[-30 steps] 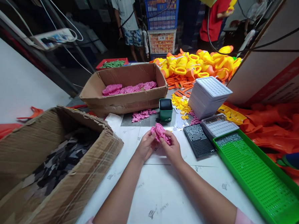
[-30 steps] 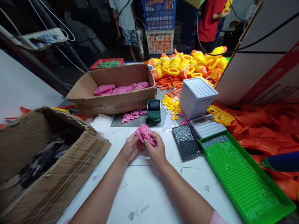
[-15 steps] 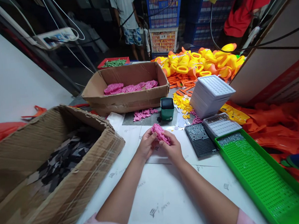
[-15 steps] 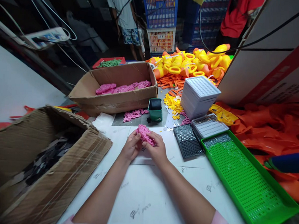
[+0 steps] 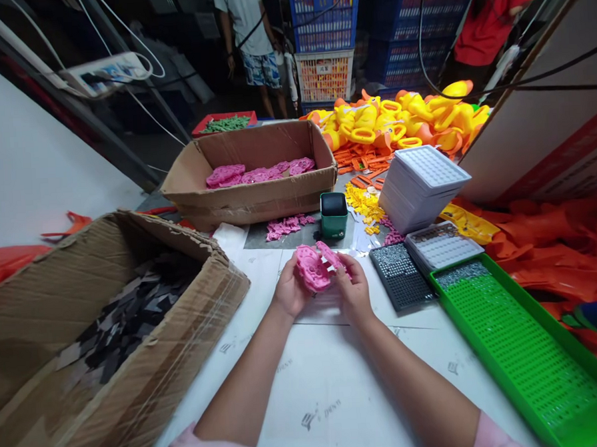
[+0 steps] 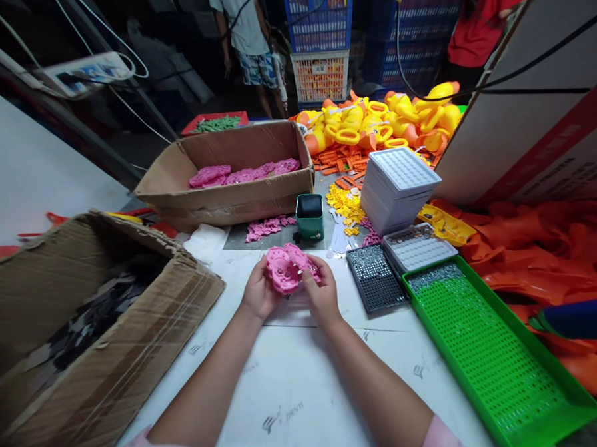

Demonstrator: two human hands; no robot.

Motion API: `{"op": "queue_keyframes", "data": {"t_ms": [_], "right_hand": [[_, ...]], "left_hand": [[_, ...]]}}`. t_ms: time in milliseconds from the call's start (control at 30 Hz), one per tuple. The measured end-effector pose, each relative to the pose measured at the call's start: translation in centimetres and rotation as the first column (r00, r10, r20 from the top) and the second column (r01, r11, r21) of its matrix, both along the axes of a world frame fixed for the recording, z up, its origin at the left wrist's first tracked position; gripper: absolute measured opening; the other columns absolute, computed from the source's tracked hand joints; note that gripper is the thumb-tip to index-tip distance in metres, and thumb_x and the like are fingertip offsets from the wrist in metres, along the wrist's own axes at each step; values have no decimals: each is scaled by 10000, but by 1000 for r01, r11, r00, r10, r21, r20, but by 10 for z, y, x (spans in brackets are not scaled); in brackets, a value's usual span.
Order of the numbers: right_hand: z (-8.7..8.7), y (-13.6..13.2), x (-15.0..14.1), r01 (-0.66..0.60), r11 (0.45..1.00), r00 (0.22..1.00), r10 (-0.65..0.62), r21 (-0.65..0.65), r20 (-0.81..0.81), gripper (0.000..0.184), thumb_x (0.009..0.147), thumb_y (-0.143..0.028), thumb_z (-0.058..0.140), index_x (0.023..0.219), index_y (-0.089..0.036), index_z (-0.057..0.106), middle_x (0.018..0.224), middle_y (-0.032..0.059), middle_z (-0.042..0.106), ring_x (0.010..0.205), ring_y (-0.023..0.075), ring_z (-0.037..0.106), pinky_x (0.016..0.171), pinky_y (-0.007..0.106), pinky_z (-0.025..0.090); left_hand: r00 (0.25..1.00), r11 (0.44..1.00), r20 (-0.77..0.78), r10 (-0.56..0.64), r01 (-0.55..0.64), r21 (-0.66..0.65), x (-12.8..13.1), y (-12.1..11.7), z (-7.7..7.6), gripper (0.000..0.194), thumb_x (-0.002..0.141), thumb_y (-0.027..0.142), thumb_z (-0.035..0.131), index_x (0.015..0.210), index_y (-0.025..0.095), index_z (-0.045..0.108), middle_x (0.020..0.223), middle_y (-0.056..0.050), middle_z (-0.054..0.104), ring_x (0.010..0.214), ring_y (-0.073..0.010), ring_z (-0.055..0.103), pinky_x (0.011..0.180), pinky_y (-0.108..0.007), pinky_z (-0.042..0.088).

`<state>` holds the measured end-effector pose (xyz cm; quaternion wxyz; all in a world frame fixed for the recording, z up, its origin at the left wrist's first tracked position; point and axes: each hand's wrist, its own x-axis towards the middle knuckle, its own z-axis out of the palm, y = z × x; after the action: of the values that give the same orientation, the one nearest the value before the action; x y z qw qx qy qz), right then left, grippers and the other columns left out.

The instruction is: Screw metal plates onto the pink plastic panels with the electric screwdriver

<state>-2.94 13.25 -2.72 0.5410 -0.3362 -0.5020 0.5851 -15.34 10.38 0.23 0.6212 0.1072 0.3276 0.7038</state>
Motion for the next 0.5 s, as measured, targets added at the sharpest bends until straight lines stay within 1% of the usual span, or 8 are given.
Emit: {"op": "queue_keyframes", "data": {"t_ms": [100,167,300,500], "right_hand": [[-1,2,-1,33,998,999,-34,-50,-23,450,791,-443,643,1165,-214,542,1186,104,602,1054,223,612,894,395,525],[0,3,-2,37,997,999,-40,-68,-34,484,759,-439,677,1161,-212,532,1184,108,595,1055,222,612,905,399,525],[5,2,-3,34,997,999,-36,-72,-29,499,717,-421,715,1133,-205,544,1152,105,613,1051,225,614,950,419,505],[6,0,-3,19,998,999,-16,-62,47,492,717,-390,726,1139,-193,563,1166,108,626,1070,235,612,968,428,495]], "left_hand": [[997,998,51,-51,52,-18,-1,1,3,313,886,389,545,1059,145,638,1052,-80,697,971,-234,664,885,-370,536],[995,997,76,-62,65,-33,0,2,6,310,897,378,522,1061,142,636,1060,-83,697,979,-239,663,899,-392,531],[995,998,93,-27,32,-56,2,2,9,298,907,340,512,1069,122,635,1048,-75,702,975,-196,662,925,-327,519],[998,997,64,5,0,-80,4,0,5,278,863,287,600,1083,119,628,985,-70,708,894,-178,674,865,-284,533]]}}
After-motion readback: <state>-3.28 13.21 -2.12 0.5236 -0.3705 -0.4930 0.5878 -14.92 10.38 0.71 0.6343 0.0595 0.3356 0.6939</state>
